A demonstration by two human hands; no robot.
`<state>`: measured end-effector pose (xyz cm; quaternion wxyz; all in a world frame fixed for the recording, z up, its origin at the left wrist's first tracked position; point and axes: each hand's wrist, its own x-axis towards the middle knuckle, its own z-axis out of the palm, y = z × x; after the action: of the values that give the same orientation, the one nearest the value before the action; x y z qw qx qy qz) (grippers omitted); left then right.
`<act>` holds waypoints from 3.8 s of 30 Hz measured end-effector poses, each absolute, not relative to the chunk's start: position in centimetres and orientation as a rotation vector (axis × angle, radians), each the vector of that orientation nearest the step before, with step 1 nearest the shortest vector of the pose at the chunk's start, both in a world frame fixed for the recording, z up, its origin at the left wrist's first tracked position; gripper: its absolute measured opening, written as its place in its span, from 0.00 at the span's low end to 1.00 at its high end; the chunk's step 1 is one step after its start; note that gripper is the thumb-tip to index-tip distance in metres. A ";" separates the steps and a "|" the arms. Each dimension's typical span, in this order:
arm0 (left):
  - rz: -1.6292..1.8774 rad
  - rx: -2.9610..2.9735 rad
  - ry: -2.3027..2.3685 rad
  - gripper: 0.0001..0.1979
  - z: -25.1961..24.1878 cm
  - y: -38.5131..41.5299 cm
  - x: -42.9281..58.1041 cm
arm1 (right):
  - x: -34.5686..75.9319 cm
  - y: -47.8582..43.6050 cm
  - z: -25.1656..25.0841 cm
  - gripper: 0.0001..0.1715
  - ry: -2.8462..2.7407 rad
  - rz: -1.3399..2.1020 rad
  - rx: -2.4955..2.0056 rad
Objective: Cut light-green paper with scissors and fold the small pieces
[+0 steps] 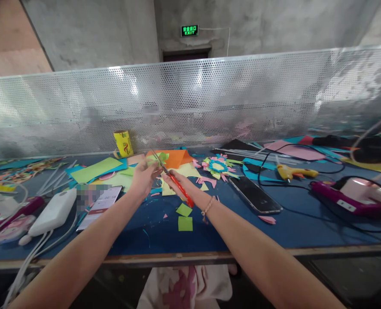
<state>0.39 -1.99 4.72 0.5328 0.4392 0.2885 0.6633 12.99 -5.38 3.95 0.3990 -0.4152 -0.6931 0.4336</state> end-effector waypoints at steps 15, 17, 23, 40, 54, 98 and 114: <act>1.594 1.043 0.739 0.11 4.3 -1.9 0.6 | 12.3 -5.7 3.5 0.15 -1.589 1.286 -0.994; 1.598 1.027 0.731 0.11 4.3 -1.9 0.7 | 12.2 -5.6 3.3 0.15 -1.597 1.295 -0.974; 1.595 1.004 0.741 0.10 4.1 -1.7 0.7 | 11.8 -5.8 3.3 0.14 -1.627 1.243 -0.975; 1.604 1.044 0.701 0.12 4.4 -1.7 0.5 | 15.5 -3.0 4.1 0.20 -1.988 0.598 -1.120; 1.600 1.073 0.749 0.08 4.2 -1.4 0.5 | 15.0 -4.1 4.0 0.16 -1.952 0.819 -1.072; 1.296 1.296 0.892 0.11 2.5 -1.3 0.5 | 15.9 -1.6 3.3 0.15 -1.938 0.466 -1.142; 1.260 1.239 0.870 0.10 3.4 -2.2 0.9 | 15.9 -1.6 3.1 0.17 -1.778 0.725 -1.090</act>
<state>0.92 -2.22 3.37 0.5530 0.5240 0.3679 0.5332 15.86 -1.63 3.13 0.4500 -0.4410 -0.7190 0.2932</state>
